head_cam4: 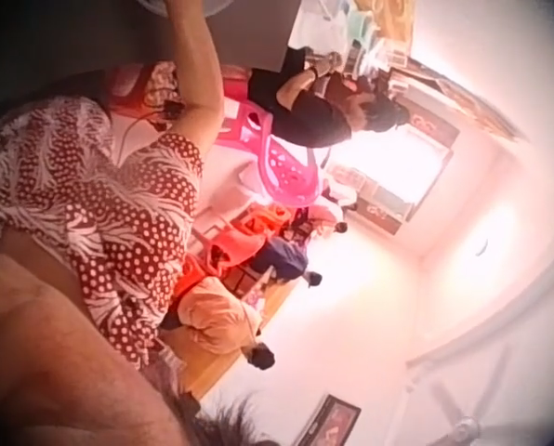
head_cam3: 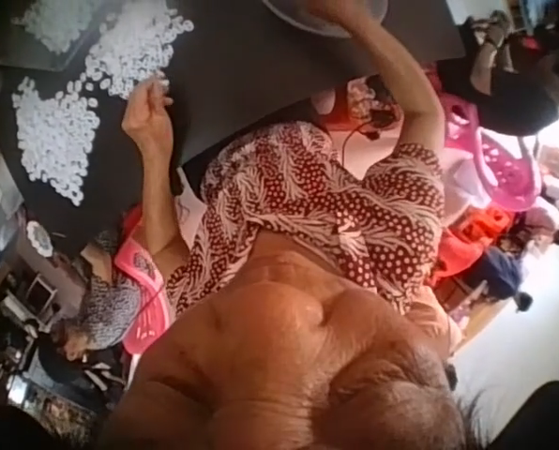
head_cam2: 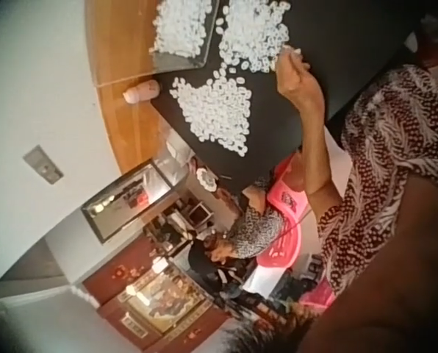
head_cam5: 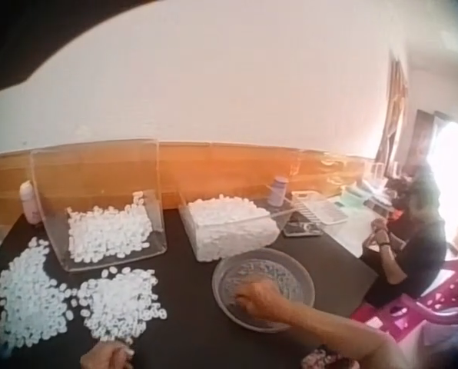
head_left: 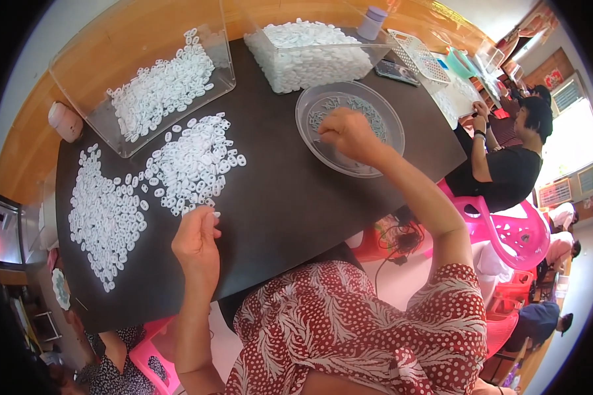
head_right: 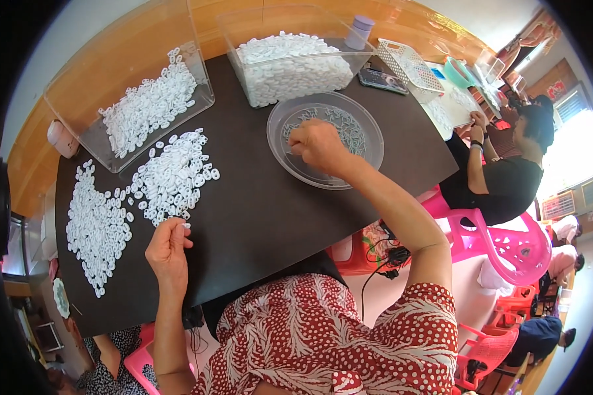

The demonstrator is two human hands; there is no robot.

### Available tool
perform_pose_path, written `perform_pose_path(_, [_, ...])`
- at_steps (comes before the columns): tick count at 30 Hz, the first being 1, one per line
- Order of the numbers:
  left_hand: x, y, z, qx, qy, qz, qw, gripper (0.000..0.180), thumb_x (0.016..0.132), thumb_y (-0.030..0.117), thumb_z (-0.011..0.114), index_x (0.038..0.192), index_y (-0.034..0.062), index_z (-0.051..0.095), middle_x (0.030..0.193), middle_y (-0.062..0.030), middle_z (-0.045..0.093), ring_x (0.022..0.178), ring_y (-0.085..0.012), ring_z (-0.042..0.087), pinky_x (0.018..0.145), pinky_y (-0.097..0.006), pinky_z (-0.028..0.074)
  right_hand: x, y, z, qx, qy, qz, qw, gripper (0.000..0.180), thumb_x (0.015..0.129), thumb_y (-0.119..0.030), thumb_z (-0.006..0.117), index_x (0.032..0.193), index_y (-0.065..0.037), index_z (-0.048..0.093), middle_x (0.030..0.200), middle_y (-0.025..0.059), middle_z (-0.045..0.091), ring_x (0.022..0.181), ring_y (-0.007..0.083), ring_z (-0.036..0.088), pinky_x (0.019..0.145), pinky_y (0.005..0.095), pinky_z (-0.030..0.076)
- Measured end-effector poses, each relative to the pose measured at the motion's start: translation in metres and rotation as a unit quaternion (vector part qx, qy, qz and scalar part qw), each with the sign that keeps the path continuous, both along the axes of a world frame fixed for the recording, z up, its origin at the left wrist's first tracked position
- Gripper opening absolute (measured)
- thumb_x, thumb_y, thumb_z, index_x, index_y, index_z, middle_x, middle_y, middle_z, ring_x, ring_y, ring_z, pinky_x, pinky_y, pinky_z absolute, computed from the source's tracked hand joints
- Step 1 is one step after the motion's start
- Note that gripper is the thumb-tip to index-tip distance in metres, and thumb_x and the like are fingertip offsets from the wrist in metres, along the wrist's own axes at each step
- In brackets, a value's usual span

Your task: The recorder is manually assembling small white plastic components by inserting small pins or fasteners into them.

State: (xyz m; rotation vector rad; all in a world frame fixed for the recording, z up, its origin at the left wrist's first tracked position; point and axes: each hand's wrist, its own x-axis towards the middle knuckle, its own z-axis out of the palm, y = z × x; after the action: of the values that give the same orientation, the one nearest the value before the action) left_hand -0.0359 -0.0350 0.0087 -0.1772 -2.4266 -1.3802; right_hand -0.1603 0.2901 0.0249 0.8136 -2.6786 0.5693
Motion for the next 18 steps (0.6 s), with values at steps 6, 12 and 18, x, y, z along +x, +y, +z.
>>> perform_pose_path(6, [0.015,0.012,0.006,0.296,-0.114,-0.037,0.947,0.015,0.092,0.01,0.054,0.098,-0.0018,0.06,0.08,-0.0079,0.064,0.061,-0.0089,0.058,0.056,-0.02,0.044,0.0,-0.008,-0.012,0.029,0.009,-0.007,1.0,0.006,0.069,-0.007,0.065,0.071,-0.004,0.06,0.075,0.0131,0.059,0.079,0.0338,0.057,0.068,0.0433,0.045])
perform_pose_path(12, [0.018,0.016,0.001,0.353,-0.126,-0.042,0.926,0.015,0.092,0.01,0.054,0.097,-0.003,0.059,0.082,-0.0109,0.065,0.061,-0.0109,0.059,0.056,-0.021,0.045,-0.003,-0.014,-0.012,0.021,-0.017,-0.006,1.0,0.005,0.071,-0.005,0.058,0.067,-0.003,0.055,0.074,0.015,0.058,0.077,0.0357,0.056,0.067,0.045,0.045])
perform_pose_path(18, [0.019,0.015,-0.003,0.381,-0.136,-0.032,0.914,0.015,0.092,0.01,0.054,0.097,-0.0027,0.059,0.082,-0.0112,0.065,0.061,-0.0111,0.059,0.056,-0.022,0.045,0.012,-0.035,0.009,-0.064,0.009,-0.019,0.998,0.004,0.071,-0.003,0.057,0.071,-0.003,0.053,0.072,0.0154,0.057,0.071,0.0367,0.055,0.063,0.0445,0.045])
